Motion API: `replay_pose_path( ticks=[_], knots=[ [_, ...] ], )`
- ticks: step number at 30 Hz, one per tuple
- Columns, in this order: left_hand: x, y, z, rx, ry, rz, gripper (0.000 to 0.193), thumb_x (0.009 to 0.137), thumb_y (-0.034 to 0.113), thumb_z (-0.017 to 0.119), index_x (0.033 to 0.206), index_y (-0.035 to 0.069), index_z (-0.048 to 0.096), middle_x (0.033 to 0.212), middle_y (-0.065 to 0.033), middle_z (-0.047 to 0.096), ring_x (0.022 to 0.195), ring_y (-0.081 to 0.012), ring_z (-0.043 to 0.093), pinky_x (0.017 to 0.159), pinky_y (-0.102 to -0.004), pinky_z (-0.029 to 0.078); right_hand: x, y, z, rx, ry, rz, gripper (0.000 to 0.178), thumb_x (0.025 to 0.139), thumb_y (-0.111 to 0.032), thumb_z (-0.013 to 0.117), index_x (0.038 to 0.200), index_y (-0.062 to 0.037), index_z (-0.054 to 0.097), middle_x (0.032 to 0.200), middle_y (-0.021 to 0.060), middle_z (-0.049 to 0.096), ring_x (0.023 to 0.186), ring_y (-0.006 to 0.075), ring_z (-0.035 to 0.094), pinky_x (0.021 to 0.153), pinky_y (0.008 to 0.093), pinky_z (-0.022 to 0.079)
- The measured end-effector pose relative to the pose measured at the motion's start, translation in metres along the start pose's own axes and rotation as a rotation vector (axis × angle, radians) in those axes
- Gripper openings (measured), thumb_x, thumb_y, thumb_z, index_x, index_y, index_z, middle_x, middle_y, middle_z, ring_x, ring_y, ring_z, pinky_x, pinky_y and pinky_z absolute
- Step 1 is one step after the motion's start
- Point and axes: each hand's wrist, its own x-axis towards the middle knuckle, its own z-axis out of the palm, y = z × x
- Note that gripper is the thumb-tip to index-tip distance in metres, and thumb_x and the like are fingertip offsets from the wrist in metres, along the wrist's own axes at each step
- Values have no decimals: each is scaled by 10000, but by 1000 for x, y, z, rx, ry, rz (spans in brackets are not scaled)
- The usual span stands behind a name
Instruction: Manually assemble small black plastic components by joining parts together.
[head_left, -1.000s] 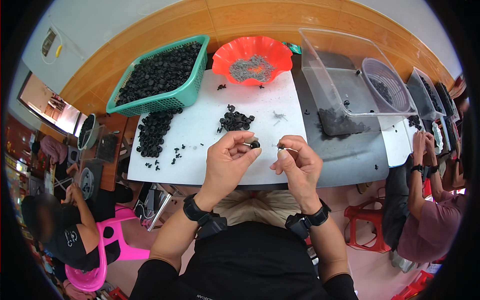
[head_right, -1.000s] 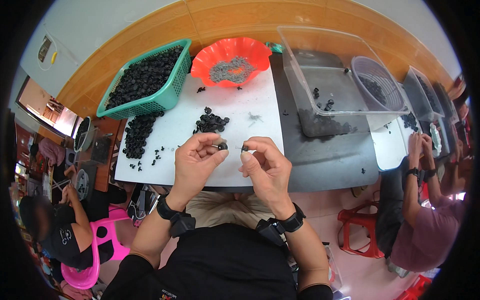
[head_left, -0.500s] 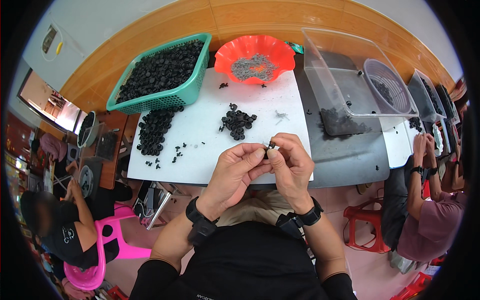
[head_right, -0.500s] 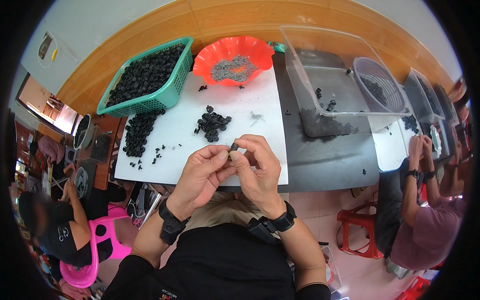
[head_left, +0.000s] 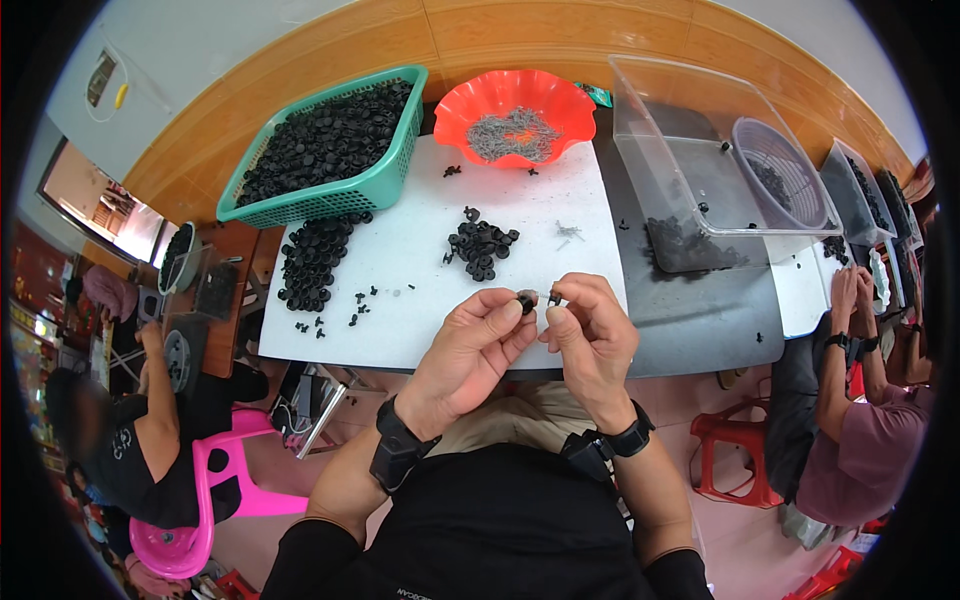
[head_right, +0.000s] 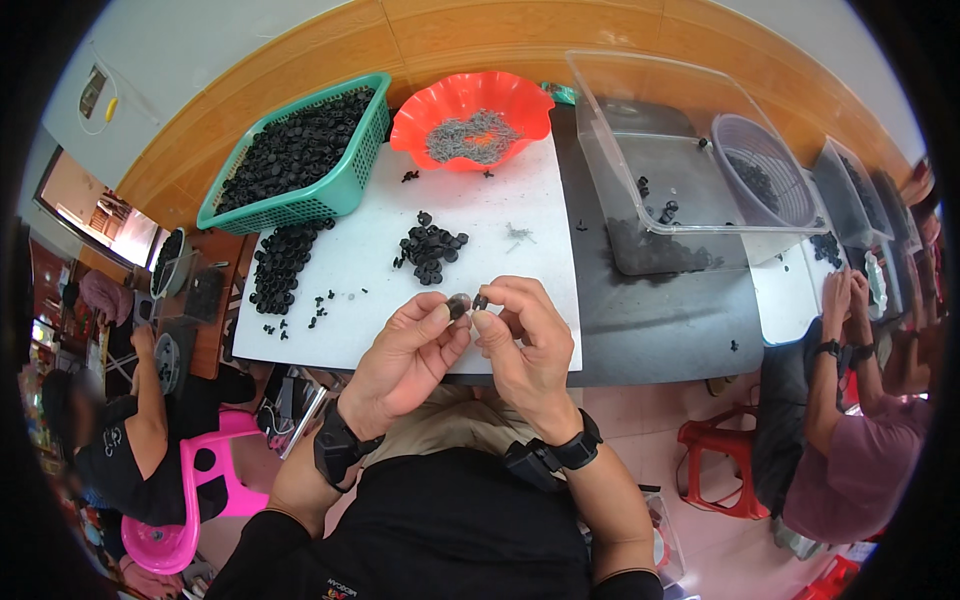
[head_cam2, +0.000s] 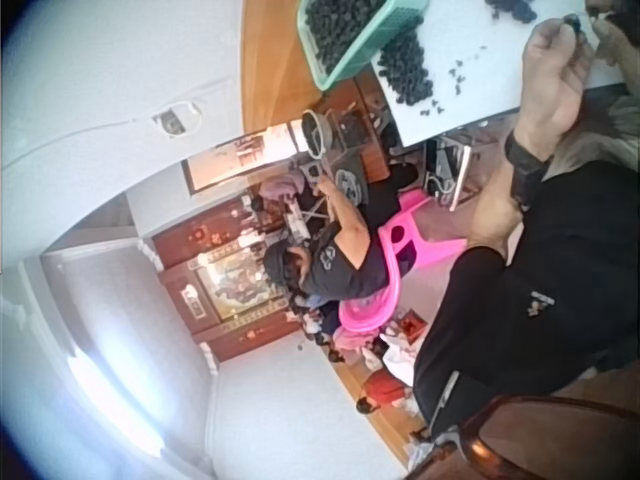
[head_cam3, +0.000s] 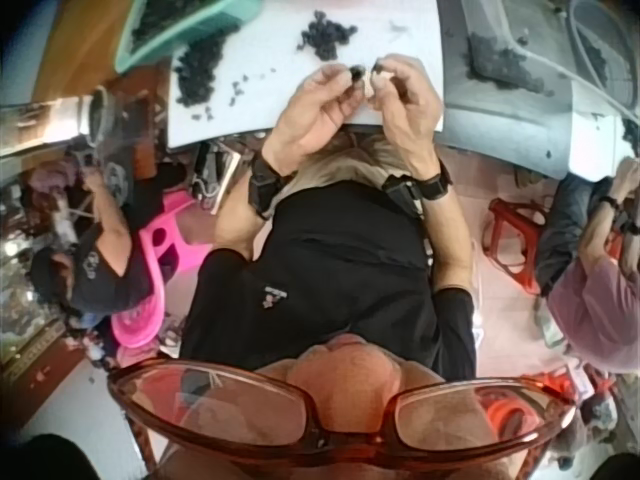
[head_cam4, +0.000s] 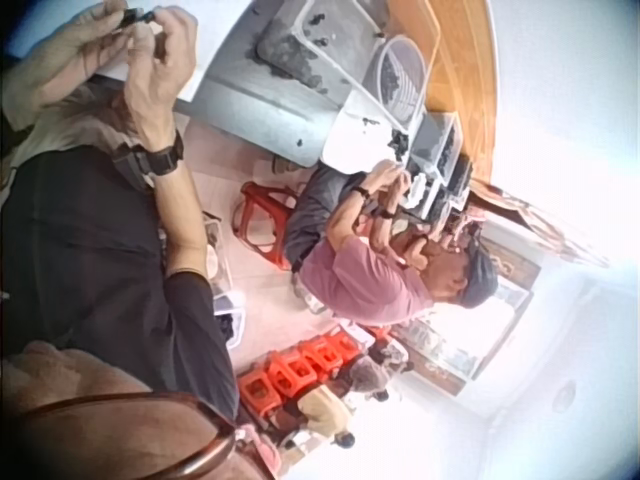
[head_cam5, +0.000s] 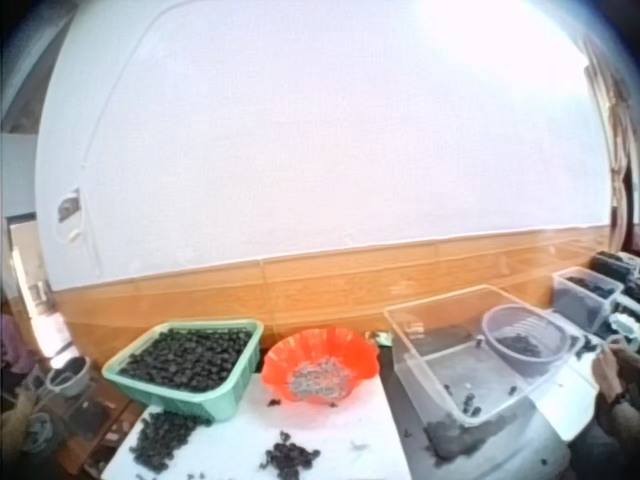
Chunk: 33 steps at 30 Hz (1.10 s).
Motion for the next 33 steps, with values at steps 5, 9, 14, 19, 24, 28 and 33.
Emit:
replay_pose_path(
  ticks=[5,9,14,19,24,28,33],
  knots=[
    [0,-1,-4,-93,15,63,139,983,38,624,1119,65,630,1192,-113,676,1077,-191,677,989,-306,576,-1,-3,-1,-79,-54,-25,200,932,5,684,1127,35,652,1093,119,624,670,90,596,556,221,498],
    [-1,-1,0,-102,31,70,134,975,37,641,1100,79,663,1172,-106,693,1058,-182,684,973,-302,579,-1,-5,-1,-129,-68,-51,216,915,27,689,1128,37,656,1085,132,630,679,103,598,562,232,499],
    [-2,-2,-3,-129,24,73,155,982,26,622,1128,70,652,1176,-111,692,1085,-197,682,988,-310,577,0,-5,-2,-194,-84,-73,235,895,46,695,1127,32,663,1080,138,637,739,131,612,598,247,512],
    [-2,-1,-3,-130,4,59,153,988,27,612,1134,59,645,1167,-109,694,1099,-198,679,996,-312,579,1,-8,-3,-198,-91,-56,243,892,43,695,1132,19,669,1077,138,641,770,155,623,622,260,517],
    [-2,-1,-1,-122,3,55,148,992,30,607,1134,49,645,1160,-105,693,1102,-191,676,1000,-306,579,6,-11,-3,-232,-118,-96,250,889,27,705,1135,9,671,1065,135,645,747,164,632,618,265,522],
    [-1,-1,-1,-99,-17,54,148,994,36,607,1134,46,653,1157,-96,690,1090,-178,675,999,-299,579,7,-14,-3,-264,-138,-115,253,880,22,713,1129,-3,675,1053,136,651,722,184,653,612,285,533],
    [-2,-2,1,-70,-34,53,149,993,38,609,1133,43,660,1147,-90,690,1078,-171,677,996,-296,580,10,-14,-4,-334,-152,-198,259,866,31,717,1119,-6,673,1053,141,653,709,212,666,608,300,541]
  ],
)
